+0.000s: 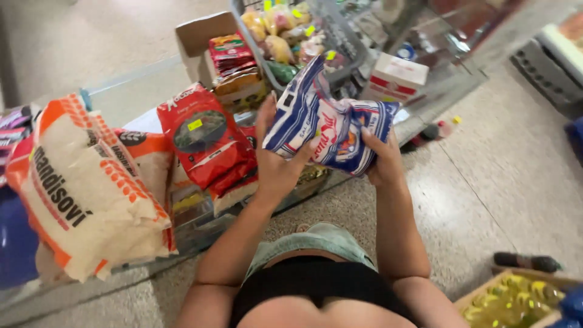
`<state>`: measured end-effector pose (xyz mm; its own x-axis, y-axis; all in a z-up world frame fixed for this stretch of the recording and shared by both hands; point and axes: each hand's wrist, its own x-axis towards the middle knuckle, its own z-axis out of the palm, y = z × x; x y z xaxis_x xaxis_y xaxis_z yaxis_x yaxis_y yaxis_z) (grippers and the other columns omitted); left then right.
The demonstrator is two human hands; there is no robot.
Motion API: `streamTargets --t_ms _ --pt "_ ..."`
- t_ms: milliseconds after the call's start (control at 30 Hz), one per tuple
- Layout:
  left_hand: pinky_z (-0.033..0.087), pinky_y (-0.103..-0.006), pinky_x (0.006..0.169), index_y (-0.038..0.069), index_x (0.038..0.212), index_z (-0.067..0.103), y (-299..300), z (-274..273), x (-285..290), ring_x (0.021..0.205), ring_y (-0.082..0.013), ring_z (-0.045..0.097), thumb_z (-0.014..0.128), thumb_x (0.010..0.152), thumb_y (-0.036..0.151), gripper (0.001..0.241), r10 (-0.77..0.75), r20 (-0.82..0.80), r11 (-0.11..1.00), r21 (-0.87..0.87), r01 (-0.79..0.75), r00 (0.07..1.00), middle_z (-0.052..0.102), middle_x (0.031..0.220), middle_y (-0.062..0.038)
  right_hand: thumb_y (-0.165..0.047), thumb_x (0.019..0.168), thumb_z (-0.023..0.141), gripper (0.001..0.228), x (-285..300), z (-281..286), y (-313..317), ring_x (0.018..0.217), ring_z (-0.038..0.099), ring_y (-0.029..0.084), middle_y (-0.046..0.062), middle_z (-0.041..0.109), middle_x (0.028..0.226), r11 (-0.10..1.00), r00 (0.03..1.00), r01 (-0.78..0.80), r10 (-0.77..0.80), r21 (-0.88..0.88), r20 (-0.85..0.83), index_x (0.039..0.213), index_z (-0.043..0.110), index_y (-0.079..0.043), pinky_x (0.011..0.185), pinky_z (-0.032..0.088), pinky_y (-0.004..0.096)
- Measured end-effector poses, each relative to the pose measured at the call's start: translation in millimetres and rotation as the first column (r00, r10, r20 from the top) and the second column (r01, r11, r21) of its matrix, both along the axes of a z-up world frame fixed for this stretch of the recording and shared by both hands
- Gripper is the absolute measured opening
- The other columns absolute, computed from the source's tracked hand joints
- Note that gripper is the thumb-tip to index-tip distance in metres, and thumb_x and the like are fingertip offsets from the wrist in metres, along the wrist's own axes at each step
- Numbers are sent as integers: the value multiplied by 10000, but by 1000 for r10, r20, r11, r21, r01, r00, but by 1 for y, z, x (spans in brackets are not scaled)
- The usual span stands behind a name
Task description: Picking up grocery items from store shelves and placing them onto a checkout counter.
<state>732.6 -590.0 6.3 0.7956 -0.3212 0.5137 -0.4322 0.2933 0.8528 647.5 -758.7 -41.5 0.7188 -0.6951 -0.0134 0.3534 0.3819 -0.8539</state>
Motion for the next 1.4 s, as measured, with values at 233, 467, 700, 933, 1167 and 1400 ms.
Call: streamTargets --t_ms 233,467,700,933,1167,1400 --pt "297 -481 1114 91 1243 532 2 9 20 1308 -383 395 711 833 323 504 174 342 967 118 -226 924 499 1292 -129 -366 831 731 881 42 29 -5 1314 274 509 374 315 1384 704 884 -324 -12 -632 -467 1464 157 -155 1085 198 565" --pt "219 -535 1106 100 1328 493 -45 -70 25 1300 -458 354 734 608 610 915 -8 604 661 601 -449 797 492 1306 -214 -359 799 758 897 47 27 -9 1327 268 481 334 283 1426 637 866 -359 -46 -682 -499 1464 196 -144 1079 201 572" --pt "186 -541 1112 66 1366 448 -52 -73 27 1307 -380 387 554 770 583 796 -10 677 624 579 -525 736 462 1354 -210 -285 834 731 729 52 2 -21 1262 378 459 279 427 1333 547 918 -251 -128 -798 -376 1416 337 -92 1043 285 529" --pt "244 -521 1089 108 1357 470 -46 -76 30 1253 -359 451 523 769 485 700 19 687 644 547 -535 726 505 1315 -178 -338 808 752 644 34 6 2 1160 466 438 258 418 1291 33 912 -2 -411 -999 -15 1310 495 -27 972 372 522" --pt "289 -551 1044 135 1202 614 -46 -71 24 1209 -363 492 474 904 455 459 12 767 819 361 -447 642 519 1285 -150 -308 764 762 388 -24 -15 55 1042 591 302 104 569 1172 24 840 44 -543 -999 24 1076 661 -101 887 477 396" --pt "419 -432 1012 154 945 688 -6 -68 -66 1131 -291 583 528 915 358 261 -346 607 932 137 334 715 634 1147 -49 -247 938 507 401 -110 -41 147 1133 522 360 202 530 1212 534 807 207 -567 -820 -165 1242 482 12 923 446 475"
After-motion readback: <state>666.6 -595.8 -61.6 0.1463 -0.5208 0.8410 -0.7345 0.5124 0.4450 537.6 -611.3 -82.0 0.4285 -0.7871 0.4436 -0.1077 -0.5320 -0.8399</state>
